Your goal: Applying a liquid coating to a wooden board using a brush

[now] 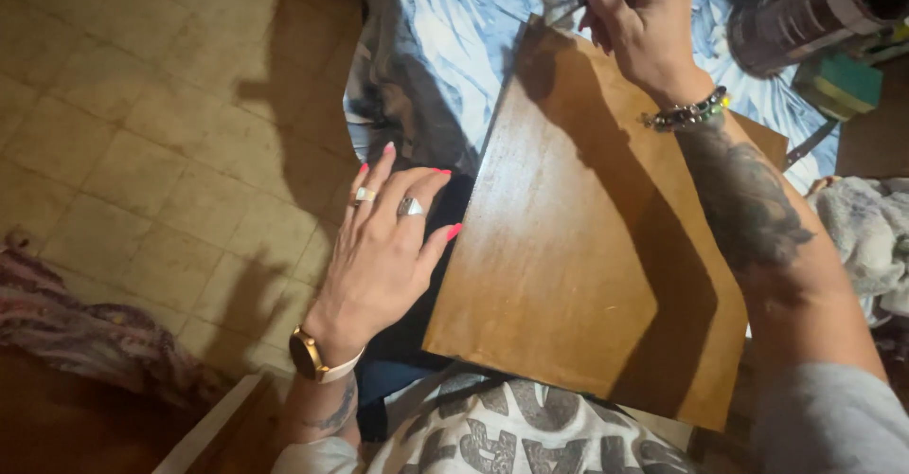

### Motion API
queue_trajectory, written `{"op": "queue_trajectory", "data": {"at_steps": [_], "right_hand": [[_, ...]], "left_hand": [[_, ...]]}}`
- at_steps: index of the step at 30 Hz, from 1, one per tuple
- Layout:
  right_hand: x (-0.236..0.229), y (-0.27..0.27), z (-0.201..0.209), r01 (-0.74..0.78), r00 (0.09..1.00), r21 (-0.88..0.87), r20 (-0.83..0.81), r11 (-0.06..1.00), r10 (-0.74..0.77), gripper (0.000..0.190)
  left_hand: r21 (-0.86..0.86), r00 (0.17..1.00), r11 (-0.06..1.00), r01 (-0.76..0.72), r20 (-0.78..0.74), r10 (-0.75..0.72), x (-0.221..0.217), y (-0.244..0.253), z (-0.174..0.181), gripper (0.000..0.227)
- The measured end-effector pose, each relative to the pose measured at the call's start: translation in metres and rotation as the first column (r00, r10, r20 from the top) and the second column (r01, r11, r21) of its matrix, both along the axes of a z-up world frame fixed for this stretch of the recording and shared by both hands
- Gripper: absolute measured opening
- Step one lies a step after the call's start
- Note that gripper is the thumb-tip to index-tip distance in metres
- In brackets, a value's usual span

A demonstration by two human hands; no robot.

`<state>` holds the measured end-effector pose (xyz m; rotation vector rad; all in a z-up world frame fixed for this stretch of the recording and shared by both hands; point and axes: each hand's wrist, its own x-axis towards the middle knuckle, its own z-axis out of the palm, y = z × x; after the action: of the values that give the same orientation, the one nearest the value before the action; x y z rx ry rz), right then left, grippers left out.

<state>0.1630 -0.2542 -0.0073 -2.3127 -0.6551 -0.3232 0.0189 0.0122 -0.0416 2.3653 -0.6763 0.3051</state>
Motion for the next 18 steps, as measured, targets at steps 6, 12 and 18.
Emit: {"op": "queue_trajectory", "data": {"at_steps": [6, 12, 18], "right_hand": [[-0.043, -0.100, -0.027, 0.363, 0.920, 0.114, -0.200, 0.925, -0.336, 0.022], [-0.104, -0.198, -0.014, 0.470, 0.881, -0.381, 0.145, 0.796, -0.451, 0.032], [-0.047, -0.133, -0.025, 0.388, 0.920, -0.309, 0.069, 0.868, -0.386, 0.041]], "left_hand": [[-0.020, 0.999, 0.999, 0.032, -0.009, -0.032, -0.001, -0.002, -0.003, 0.039], [0.005, 0.998, 0.998, 0.055, -0.008, -0.055, -0.001, -0.007, -0.009, 0.039], [0.009, 0.998, 0.998, 0.057, -0.023, -0.057, -0.003, -0.007, 0.000, 0.038]]}}
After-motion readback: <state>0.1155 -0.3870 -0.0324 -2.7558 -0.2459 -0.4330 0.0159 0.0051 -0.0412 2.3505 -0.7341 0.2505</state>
